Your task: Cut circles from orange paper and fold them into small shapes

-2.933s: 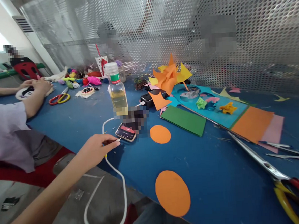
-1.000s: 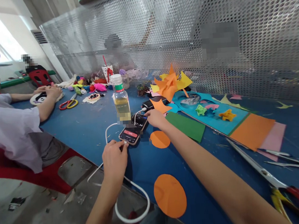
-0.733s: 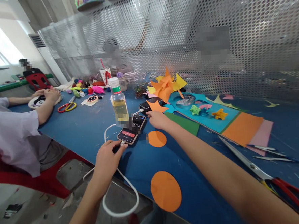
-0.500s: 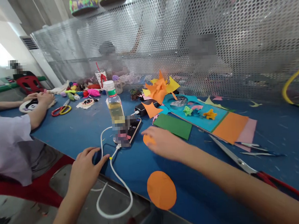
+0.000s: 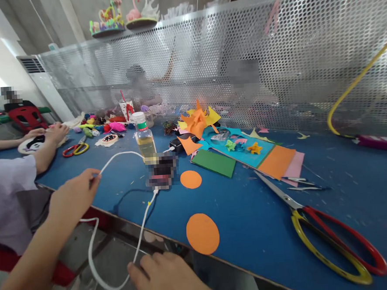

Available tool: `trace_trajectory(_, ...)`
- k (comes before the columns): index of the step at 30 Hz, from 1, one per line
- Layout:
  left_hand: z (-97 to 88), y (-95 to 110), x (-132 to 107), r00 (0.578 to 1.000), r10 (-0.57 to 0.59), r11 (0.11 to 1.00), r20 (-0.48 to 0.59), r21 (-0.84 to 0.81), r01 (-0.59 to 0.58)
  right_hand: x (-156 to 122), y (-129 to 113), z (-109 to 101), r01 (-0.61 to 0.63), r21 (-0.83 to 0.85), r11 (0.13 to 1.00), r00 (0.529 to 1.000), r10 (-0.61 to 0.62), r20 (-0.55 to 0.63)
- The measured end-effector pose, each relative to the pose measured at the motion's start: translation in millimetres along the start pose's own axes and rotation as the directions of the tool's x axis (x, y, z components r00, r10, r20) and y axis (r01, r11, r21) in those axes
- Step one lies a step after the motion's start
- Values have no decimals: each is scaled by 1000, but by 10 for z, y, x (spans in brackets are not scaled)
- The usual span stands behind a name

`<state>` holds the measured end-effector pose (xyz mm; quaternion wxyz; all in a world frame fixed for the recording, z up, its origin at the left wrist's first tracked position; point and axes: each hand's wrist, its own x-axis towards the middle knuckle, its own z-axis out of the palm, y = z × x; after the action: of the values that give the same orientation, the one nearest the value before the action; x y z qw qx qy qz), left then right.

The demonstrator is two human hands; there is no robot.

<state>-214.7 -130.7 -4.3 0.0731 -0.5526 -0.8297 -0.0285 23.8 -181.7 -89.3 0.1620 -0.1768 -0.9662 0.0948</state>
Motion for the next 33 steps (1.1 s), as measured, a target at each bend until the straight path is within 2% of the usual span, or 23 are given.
trace_trajectory(2,-145,-61,78,1000,11,999,-28,40,-10,81,-100,149,-12,9,1000,1000,12,0)
trace_trajectory(4,-194,-79,165,999,32,997,-41,72,-29,170,-192,269,-69,19,997,997,69,-22)
trace_trajectory(8,-21,-21,378,995,91,992,31,84,-93,278,-293,336,-128,37,991,989,130,-66)
trace_trajectory(11,150,53,509,985,132,987,113,72,-141,189,-260,192,-115,49,992,985,120,-122)
trace_trajectory(14,186,121,543,970,184,979,161,59,-196,-111,-126,-87,-141,32,990,963,144,-230)
trace_trajectory(15,162,145,534,966,199,976,165,59,-211,-255,-56,-197,-145,21,989,943,145,-300)
trace_trajectory(17,67,212,501,961,228,969,157,61,-240,-590,125,-424,-238,37,971,890,233,-393)
trace_trajectory(19,-63,334,457,953,269,959,143,56,-279,-953,356,-646,-323,-19,946,840,278,-466)
trace_trajectory(21,-189,546,386,939,316,945,137,39,-324,-1298,618,-848,-461,-142,876,798,340,-497)
trace_trajectory(23,-270,848,251,912,390,919,127,2,-393,-1593,871,-1022,-588,-208,781,747,427,-509)
trace_trajectory(24,-282,1019,148,894,430,902,131,-18,-431,-1716,981,-1098,-639,-207,741,730,499,-466)
trace_trajectory(25,-273,1190,23,857,494,869,149,-53,-492,-1824,1074,-1164,-686,-209,697,706,569,-421)
trace_trajectory(26,-242,1350,-119,761,623,782,182,-130,-610,-1918,1147,-1220,-721,-218,657,680,614,-400)
trace_trajectory(27,-190,1489,-270,641,743,669,190,-204,-715,-2000,1198,-1264,-751,-217,624,653,653,-383)
trace_trajectory(29,-41,1677,-554,413,891,453,189,-313,-835,-2142,1243,-1313,-800,-186,571,595,710,-378)
trace_trajectory(30,47,1721,-668,345,915,398,210,-335,-854,-2206,1245,-1317,-816,-162,555,571,730,-377)
trace_trajectory(31,138,1735,-757,322,920,383,223,-345,-857,-2265,1238,-1308,-827,-139,545,553,742,-379)
trace_trajectory(33,306,1691,-865,338,915,397,219,-350,-848,-2369,1219,-1265,-835,-105,541,536,753,-381)
